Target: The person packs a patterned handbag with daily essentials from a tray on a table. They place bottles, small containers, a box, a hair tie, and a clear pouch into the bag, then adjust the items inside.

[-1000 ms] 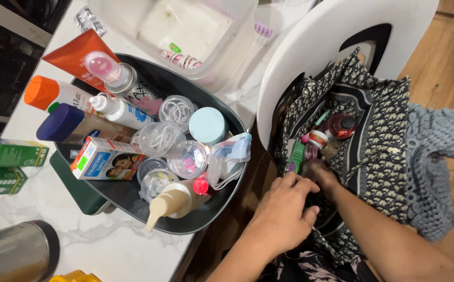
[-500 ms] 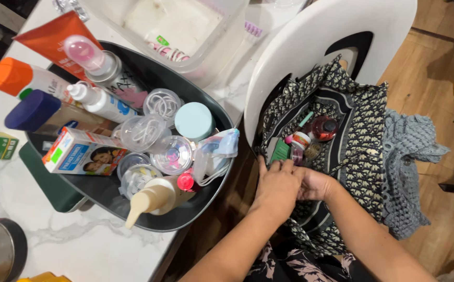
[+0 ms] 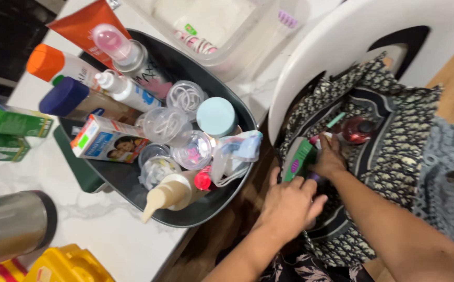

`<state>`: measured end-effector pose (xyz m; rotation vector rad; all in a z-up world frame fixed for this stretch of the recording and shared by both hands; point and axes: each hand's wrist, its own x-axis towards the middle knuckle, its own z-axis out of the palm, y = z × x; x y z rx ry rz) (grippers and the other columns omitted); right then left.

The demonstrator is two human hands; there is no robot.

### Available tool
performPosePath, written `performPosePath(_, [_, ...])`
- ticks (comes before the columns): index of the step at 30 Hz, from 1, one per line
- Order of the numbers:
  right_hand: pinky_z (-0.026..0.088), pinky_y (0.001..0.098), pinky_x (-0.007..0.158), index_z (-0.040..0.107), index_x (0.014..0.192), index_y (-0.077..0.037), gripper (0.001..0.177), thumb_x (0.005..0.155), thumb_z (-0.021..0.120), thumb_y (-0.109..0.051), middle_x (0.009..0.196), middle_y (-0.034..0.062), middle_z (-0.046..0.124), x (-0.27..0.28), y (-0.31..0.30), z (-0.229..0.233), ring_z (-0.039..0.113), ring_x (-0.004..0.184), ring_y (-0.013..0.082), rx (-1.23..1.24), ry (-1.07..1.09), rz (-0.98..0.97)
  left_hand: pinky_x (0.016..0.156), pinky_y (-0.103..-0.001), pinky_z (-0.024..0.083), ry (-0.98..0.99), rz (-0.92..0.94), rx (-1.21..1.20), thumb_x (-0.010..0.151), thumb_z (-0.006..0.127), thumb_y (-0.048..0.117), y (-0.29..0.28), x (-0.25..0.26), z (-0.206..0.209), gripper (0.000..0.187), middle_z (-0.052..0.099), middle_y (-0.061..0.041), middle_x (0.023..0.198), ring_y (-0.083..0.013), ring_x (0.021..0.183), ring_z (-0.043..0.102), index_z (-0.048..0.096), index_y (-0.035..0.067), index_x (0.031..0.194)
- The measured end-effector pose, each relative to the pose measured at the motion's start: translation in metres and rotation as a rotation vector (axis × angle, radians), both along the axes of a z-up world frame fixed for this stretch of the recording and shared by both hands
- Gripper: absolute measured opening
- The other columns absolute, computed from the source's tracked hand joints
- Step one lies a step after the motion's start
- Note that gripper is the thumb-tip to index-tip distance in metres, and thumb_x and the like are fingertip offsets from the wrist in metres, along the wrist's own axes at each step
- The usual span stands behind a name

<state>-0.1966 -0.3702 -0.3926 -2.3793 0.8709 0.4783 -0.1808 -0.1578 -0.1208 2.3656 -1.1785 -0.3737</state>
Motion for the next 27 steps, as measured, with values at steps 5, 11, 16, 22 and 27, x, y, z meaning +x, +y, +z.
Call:
performPosePath(5, [0.049,0.0488,0.107,0.025,0.157,-0.03,0.12,0.06,0.096,-0.029,0.172,0.0164,-0.008,0.017,-0.006,0.018,0.046,0.138,0.0481,0.004,0.194,0.068,0.115,-0.058,0.037,0.064,0.023,-0.145,0.093,0.071,0.041,0.015,0.005,0.025,0.034,0.067,-0.01,0.086,-0.0307,0.083,0.069,0.065,0.007,0.093])
performPosePath(11, [0.049,0.0477,0.111,0.043,0.151,-0.033,0.097,0.068,0.09,-0.047,0.161,0.0259,0.024,0.03,-0.015,0.03,0.056,0.131,0.0461,-0.022,0.404,0.304,0.105,-0.051,0.042,0.136,0.062,-0.194,0.093,0.073,0.042,0.015,0.019,0.054,0.034,0.066,-0.008,0.089,-0.0306,0.085,0.067,0.066,0.009,0.097])
performPosePath(16, [0.045,0.0455,0.112,0.04,0.152,-0.035,0.093,0.073,0.087,-0.043,0.158,0.0251,0.024,0.029,-0.004,0.036,0.05,0.134,0.0457,0.072,0.409,0.217,0.097,-0.047,0.047,0.223,0.11,-0.251,0.086,0.078,0.042,0.003,0.031,0.073,0.036,0.069,-0.007,0.091,-0.0287,0.085,0.068,0.068,0.01,0.097])
performPosePath(22, [0.047,0.0467,0.097,0.052,0.138,-0.012,0.053,0.093,0.061,-0.038,0.127,0.0219,0.053,-0.001,0.011,0.049,0.061,0.117,0.0398,1.01,0.021,-0.675,0.072,-0.027,0.058,0.901,0.518,-0.404,0.072,0.086,0.037,-0.015,0.031,0.084,0.04,0.075,-0.003,0.084,-0.0103,0.075,0.071,0.069,0.008,0.093])
performPosePath(27, [0.051,0.0446,0.098,0.057,0.133,-0.005,0.053,0.084,0.057,-0.027,0.124,0.0235,0.06,0.01,-0.001,0.065,0.064,0.114,0.0383,1.063,-0.019,-0.577,0.073,-0.025,0.057,1.283,0.589,-0.63,0.074,0.089,0.03,-0.014,0.031,0.081,0.037,0.07,-0.003,0.09,-0.0101,0.079,0.068,0.069,0.007,0.095])
